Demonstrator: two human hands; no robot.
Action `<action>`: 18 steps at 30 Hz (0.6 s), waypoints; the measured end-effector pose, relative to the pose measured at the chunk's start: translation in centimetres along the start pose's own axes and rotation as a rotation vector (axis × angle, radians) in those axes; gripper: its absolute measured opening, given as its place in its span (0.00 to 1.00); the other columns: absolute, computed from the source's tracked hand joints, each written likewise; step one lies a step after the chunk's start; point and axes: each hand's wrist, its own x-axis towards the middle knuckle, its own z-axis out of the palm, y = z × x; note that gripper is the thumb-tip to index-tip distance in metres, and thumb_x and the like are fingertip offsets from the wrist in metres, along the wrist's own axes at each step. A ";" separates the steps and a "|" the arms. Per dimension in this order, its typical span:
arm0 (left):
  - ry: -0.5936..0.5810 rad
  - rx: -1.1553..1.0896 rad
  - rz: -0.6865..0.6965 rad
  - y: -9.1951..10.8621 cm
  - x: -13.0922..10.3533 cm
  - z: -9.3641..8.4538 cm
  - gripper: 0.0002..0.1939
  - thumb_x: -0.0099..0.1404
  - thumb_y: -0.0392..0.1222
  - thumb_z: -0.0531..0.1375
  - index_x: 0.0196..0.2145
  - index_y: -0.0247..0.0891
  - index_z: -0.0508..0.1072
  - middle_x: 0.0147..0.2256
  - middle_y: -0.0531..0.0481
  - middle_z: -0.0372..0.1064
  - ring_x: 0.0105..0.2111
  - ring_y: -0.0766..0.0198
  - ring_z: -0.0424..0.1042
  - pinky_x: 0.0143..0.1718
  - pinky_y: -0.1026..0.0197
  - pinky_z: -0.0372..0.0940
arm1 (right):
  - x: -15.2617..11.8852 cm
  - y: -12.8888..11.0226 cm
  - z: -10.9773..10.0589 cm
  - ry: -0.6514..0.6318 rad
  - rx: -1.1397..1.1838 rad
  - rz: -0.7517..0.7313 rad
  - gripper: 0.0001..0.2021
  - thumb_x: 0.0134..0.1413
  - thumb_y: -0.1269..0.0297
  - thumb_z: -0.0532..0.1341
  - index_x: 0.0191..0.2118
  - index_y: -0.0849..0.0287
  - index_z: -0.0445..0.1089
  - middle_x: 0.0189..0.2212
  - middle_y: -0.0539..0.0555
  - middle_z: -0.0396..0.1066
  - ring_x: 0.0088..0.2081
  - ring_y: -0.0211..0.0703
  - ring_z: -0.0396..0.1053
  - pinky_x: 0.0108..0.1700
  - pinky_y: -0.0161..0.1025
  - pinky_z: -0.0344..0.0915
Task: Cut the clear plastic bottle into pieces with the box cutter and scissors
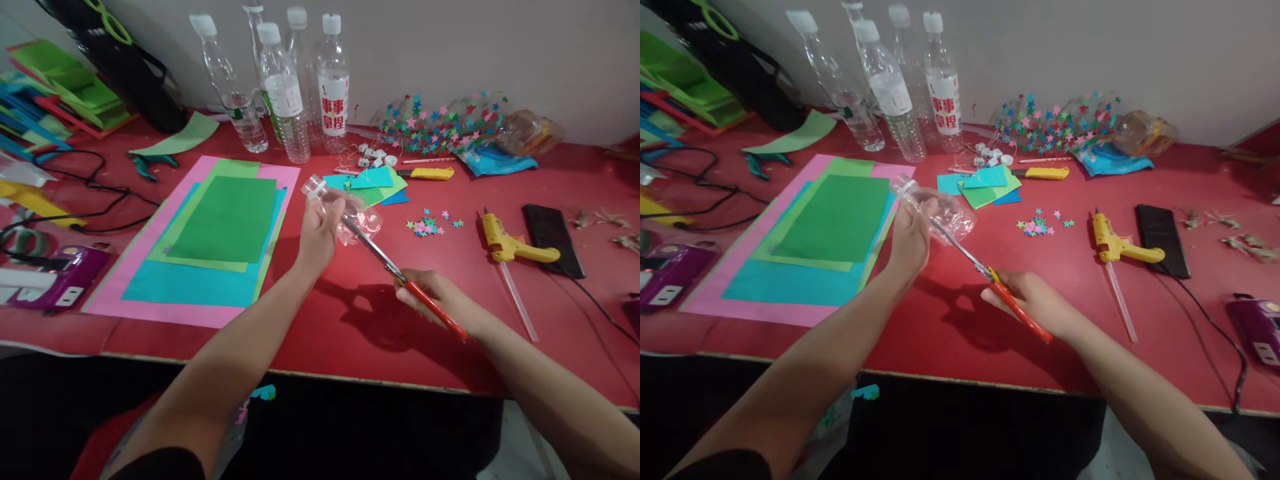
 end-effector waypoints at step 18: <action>0.023 0.102 0.004 0.2 -0.2 0.0 0.19 0.60 0.59 0.64 0.36 0.42 0.69 0.36 0.49 0.75 0.42 0.59 0.76 0.48 0.54 0.69 | 0.0 -0.3 0.1 0.001 0.043 0.003 0.23 0.58 0.41 0.59 0.27 0.55 0.55 0.20 0.44 0.53 0.22 0.33 0.50 0.24 0.34 0.48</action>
